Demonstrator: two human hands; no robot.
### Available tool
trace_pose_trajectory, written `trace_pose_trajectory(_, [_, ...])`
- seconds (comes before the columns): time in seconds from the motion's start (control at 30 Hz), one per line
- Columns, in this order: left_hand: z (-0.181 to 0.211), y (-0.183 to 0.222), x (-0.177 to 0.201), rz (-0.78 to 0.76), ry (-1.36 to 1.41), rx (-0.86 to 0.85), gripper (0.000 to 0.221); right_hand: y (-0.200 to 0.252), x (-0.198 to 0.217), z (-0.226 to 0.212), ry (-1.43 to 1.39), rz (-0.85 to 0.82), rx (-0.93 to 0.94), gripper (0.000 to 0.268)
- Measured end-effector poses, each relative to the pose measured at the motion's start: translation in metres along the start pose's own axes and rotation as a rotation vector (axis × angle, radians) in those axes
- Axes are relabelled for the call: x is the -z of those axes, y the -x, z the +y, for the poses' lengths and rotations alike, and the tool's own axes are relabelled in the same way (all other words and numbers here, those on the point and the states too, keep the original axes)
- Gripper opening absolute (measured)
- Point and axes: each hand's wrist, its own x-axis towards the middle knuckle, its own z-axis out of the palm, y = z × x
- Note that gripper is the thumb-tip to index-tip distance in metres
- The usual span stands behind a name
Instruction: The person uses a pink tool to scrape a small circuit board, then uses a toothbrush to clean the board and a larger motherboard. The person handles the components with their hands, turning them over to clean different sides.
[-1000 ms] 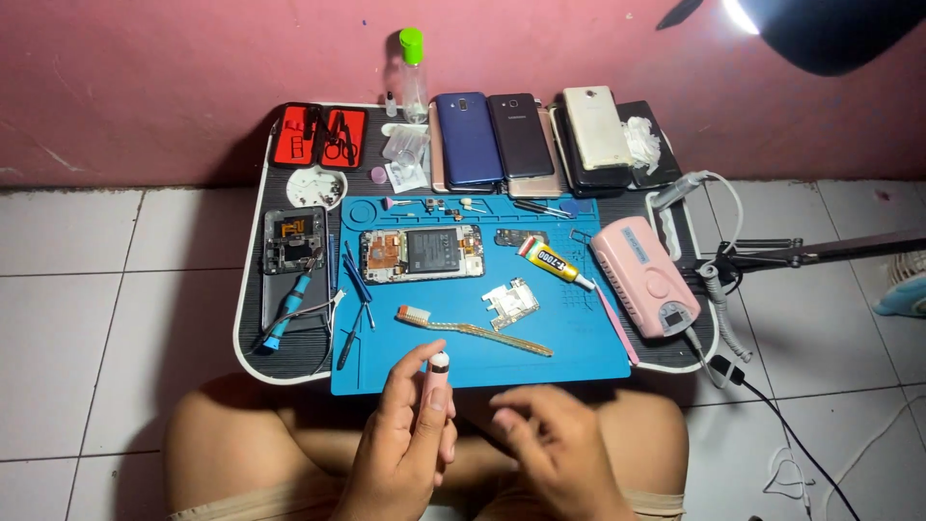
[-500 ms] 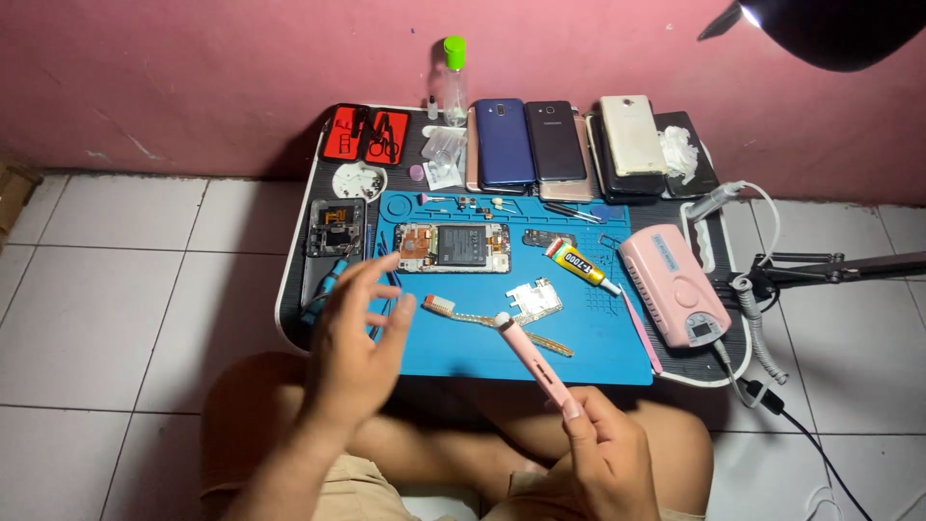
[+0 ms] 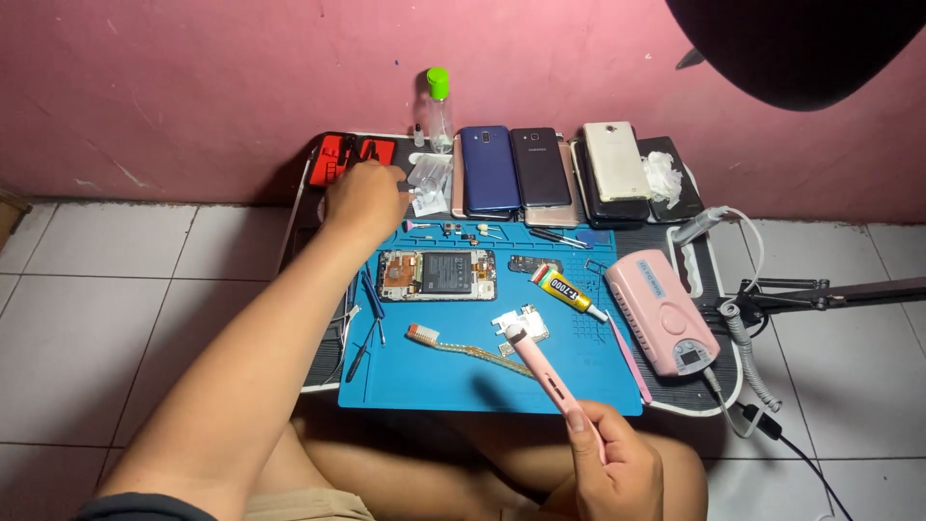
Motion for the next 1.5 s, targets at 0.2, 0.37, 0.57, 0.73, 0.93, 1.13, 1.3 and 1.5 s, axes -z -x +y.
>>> trace_pose_trajectory(0.2, [-0.017, -0.010, -0.021, 0.188, 0.074, -0.077, 0.021, -0.008, 0.002, -0.020, -0.054, -0.059, 0.029, 0.032])
trace_pose_trajectory(0.37, [0.034, 0.106, 0.025, -0.128, 0.831, 0.027, 0.034, -0.021, -0.010, -0.036, -0.117, -0.066, 0.134, 0.029])
trace_pose_trajectory(0.57, [0.037, 0.167, -0.008, -0.296, 1.406, -0.024, 0.033, -0.021, -0.017, -0.048, -0.131, -0.090, 0.295, 0.026])
trace_pose_trajectory(0.73, [0.025, 0.179, -0.014, 0.011, 1.054, -0.362, 0.033, -0.018, -0.009, -0.050, -0.053, -0.081, 0.416, 0.022])
trace_pose_trajectory(0.93, [0.027, 0.190, -0.027, 0.010, 1.278, -0.227, 0.034, -0.014, -0.016, -0.050, -0.039, -0.051, 0.517, 0.023])
trace_pose_trajectory(1.13, [0.024, 0.201, -0.001, 0.622, 0.176, -0.817, 0.049, -0.020, -0.031, -0.071, 0.079, 0.069, 0.560, 0.028])
trace_pose_trajectory(1.3, [0.027, 0.185, 0.018, 0.657, 0.008, -0.928, 0.026, -0.019, -0.026, -0.129, 0.059, -0.002, 0.865, 0.023])
trace_pose_trajectory(1.5, [-0.021, 0.109, 0.016, 0.516, 0.537, -0.506, 0.013, -0.018, -0.023, -0.117, -0.083, -0.145, 0.839, 0.055])
